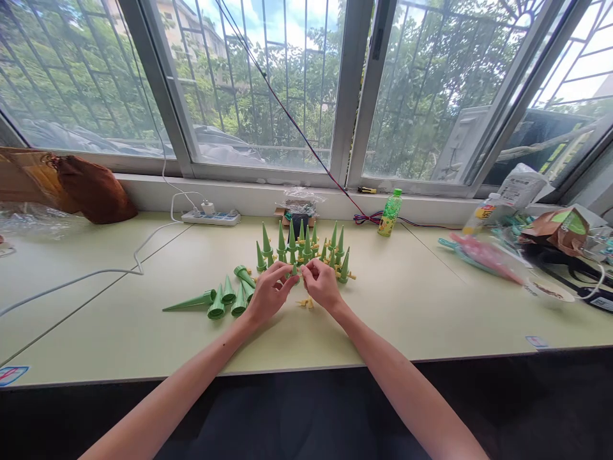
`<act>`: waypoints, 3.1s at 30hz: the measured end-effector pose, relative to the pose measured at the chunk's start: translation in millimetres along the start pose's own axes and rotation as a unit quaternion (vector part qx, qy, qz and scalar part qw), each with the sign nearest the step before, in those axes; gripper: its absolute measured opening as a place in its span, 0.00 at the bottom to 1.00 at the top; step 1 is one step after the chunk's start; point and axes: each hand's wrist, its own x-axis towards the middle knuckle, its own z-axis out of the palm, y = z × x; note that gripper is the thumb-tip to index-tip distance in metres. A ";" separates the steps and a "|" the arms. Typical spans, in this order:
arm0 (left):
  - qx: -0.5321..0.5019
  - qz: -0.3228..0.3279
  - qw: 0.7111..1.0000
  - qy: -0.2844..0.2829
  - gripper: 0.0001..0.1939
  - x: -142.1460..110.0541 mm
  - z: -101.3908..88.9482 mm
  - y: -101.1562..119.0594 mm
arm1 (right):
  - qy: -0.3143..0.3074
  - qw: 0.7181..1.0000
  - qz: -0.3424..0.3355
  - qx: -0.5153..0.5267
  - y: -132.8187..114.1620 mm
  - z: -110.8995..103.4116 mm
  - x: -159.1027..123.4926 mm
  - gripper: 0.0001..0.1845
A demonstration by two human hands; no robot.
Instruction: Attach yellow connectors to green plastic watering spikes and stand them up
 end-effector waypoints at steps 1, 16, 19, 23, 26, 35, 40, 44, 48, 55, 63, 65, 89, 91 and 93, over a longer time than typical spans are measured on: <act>-0.001 -0.001 1.000 -0.003 0.11 -0.1 -0.3 -0.4 | 0.001 1.000 0.005 0.001 -0.3 -0.2 -0.2 0.16; -0.038 -0.024 0.999 0.001 0.12 1.1 0.4 4.2 | 0.021 1.000 -0.002 -0.007 -1.0 0.0 -0.5 0.15; -0.054 -0.031 0.998 0.002 0.12 1.0 0.9 4.7 | 0.030 0.999 -0.021 -0.029 -2.8 -0.4 -1.1 0.15; -0.066 -0.023 0.998 -0.003 0.12 0.5 1.7 4.0 | 0.042 0.996 -0.045 -0.063 -3.7 -0.6 -2.0 0.14; -0.082 -0.012 0.997 -0.009 0.11 0.2 2.2 2.3 | 0.050 0.992 -0.060 -0.097 -2.8 -0.6 -2.3 0.14; -0.063 0.031 0.998 -0.011 0.08 -1.5 3.0 -0.9 | 0.053 0.989 -0.077 -0.115 -0.2 -0.7 -2.5 0.13; -0.024 0.054 0.998 -0.022 0.12 -1.9 1.9 -0.8 | 0.054 0.994 -0.048 -0.087 -2.0 -1.8 -1.2 0.14; -0.020 0.064 0.997 -0.034 0.17 -1.9 1.8 -1.6 | 0.054 0.996 -0.026 -0.070 -2.1 -2.9 0.1 0.15; -0.061 0.037 0.997 -0.027 0.12 -0.5 3.1 -1.5 | 0.063 0.996 -0.024 -0.055 -0.5 -2.7 0.2 0.15; -0.117 -0.073 0.990 0.005 0.10 2.8 3.7 1.2 | 0.073 0.996 -0.039 -0.026 -2.0 -1.4 -0.6 0.14; -0.213 -0.157 0.964 -0.034 0.17 5.1 1.7 3.9 | 0.055 0.997 -0.062 -0.010 -3.0 -1.3 -2.8 0.14; -0.206 -0.169 0.962 -0.055 0.19 5.1 1.2 3.2 | 0.050 0.997 -0.062 -0.007 -2.9 -1.2 -3.1 0.14; -0.151 -0.118 0.981 -0.039 0.18 2.1 0.2 2.8 | 0.039 0.999 -0.026 0.010 -2.8 -2.0 -1.4 0.18; -0.149 -0.117 0.981 -0.038 0.17 2.0 0.3 2.5 | 0.039 0.999 -0.028 0.016 -1.4 -2.3 -1.1 0.18; -0.150 -0.114 0.981 -0.039 0.17 1.8 0.5 2.2 | 0.037 0.999 -0.030 0.021 -0.4 -2.2 -0.8 0.18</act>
